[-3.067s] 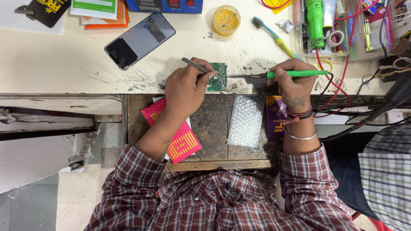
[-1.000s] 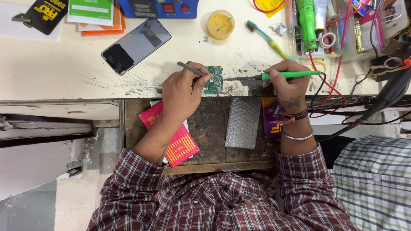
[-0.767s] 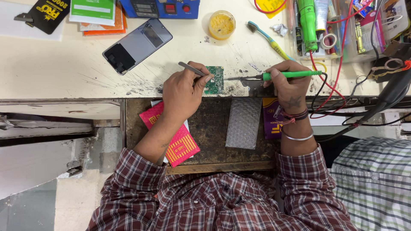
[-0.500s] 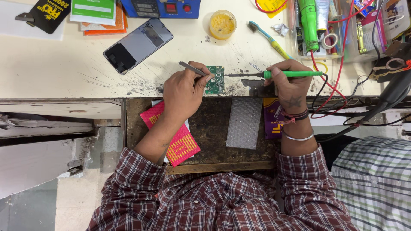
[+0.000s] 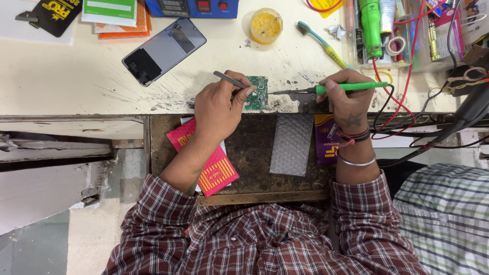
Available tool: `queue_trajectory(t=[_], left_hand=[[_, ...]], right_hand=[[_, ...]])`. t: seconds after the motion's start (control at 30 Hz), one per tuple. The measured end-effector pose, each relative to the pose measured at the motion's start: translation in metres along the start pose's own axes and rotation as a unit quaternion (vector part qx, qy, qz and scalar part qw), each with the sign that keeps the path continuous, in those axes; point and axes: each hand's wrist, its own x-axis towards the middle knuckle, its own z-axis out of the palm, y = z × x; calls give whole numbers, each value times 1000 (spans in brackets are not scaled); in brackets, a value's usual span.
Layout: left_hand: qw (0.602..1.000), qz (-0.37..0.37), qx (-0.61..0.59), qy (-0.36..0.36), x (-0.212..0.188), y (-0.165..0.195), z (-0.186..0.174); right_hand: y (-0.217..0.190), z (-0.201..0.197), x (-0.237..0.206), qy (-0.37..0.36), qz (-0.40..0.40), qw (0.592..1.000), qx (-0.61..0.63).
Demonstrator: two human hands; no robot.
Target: The person holds a green circuit board steady with a metal tool in one hand and solders components on the board with a soldering iron in the other hand, working along the board's edge. At the end they set the soldering iron aside and lift the board with the tool.
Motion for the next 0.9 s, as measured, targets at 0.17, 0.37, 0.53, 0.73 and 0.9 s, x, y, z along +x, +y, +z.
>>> queue_trajectory(t=[0.17,0.37,0.53,0.73,0.9], left_hand=[[1000,2,-5,5,1,-7,3],[1000,15,-12,11,2,-19,10],[1000,-4,-5,-6,4,-30,18],[1000,20,-10,11,4,-33,21],[1000,13,-8,9,2,-33,23]], right_hand=[[7,2,2,0,-1,1000,-19],[22,-1,5,-12,-9,1000,-12],[35,-3,8,-18,-15,1000,-11],[41,-4,6,-8,-7,1000,-5],[43,-5,6,-7,-10,1000,-1]])
